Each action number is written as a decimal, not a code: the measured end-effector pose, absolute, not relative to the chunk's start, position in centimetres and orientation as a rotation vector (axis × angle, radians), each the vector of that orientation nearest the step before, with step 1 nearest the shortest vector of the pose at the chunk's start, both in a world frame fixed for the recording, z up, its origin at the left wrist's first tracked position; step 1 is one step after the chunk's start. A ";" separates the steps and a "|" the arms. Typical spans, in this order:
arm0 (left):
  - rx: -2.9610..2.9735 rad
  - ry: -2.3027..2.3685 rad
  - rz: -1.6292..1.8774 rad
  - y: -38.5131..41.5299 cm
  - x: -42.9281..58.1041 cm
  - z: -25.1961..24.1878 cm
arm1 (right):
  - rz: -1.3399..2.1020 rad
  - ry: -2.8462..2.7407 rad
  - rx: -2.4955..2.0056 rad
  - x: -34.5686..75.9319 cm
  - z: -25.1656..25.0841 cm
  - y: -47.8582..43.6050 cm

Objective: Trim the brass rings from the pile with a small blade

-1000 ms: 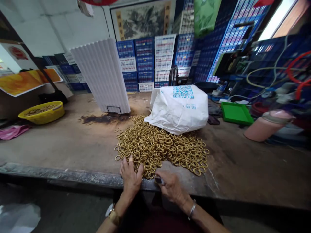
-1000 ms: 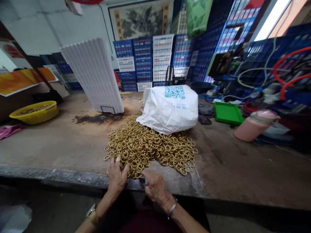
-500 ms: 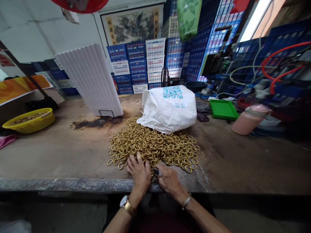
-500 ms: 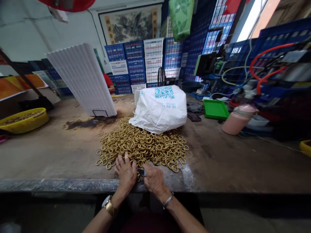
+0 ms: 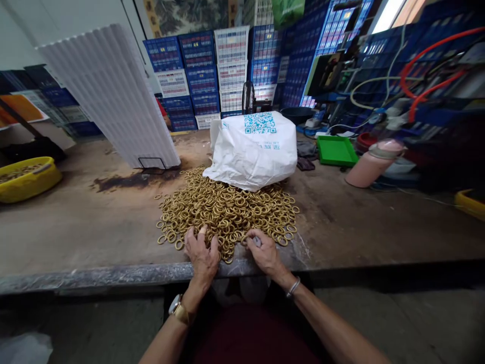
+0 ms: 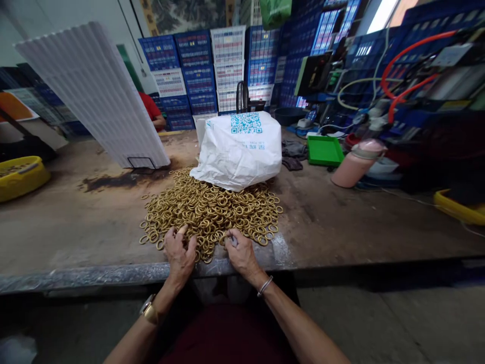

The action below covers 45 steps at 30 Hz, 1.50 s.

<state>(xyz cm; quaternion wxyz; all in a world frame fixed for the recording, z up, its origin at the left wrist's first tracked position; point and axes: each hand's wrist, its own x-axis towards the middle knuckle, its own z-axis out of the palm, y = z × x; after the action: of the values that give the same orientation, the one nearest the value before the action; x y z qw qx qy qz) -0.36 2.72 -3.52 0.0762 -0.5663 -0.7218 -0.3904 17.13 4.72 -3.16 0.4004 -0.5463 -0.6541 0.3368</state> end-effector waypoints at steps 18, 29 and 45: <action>-2.152 -2.555 -2.373 -0.4 3.2 -0.1 | 1.459 -1.268 -1.191 14.9 -1.2 3.0; -2.365 -2.819 -2.429 -0.6 2.6 0.6 | 1.276 -1.503 -1.328 15.0 -0.2 3.3; -2.245 -2.916 -2.702 -1.1 2.6 0.2 | 0.875 -2.036 -1.243 16.8 -1.6 2.3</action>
<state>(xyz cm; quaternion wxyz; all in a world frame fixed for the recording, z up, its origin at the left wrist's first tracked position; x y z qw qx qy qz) 2.63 -1.09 0.18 -0.6532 -0.3724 -0.4836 -0.4481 16.80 2.27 -1.62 0.2960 -0.4673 -0.7654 0.3290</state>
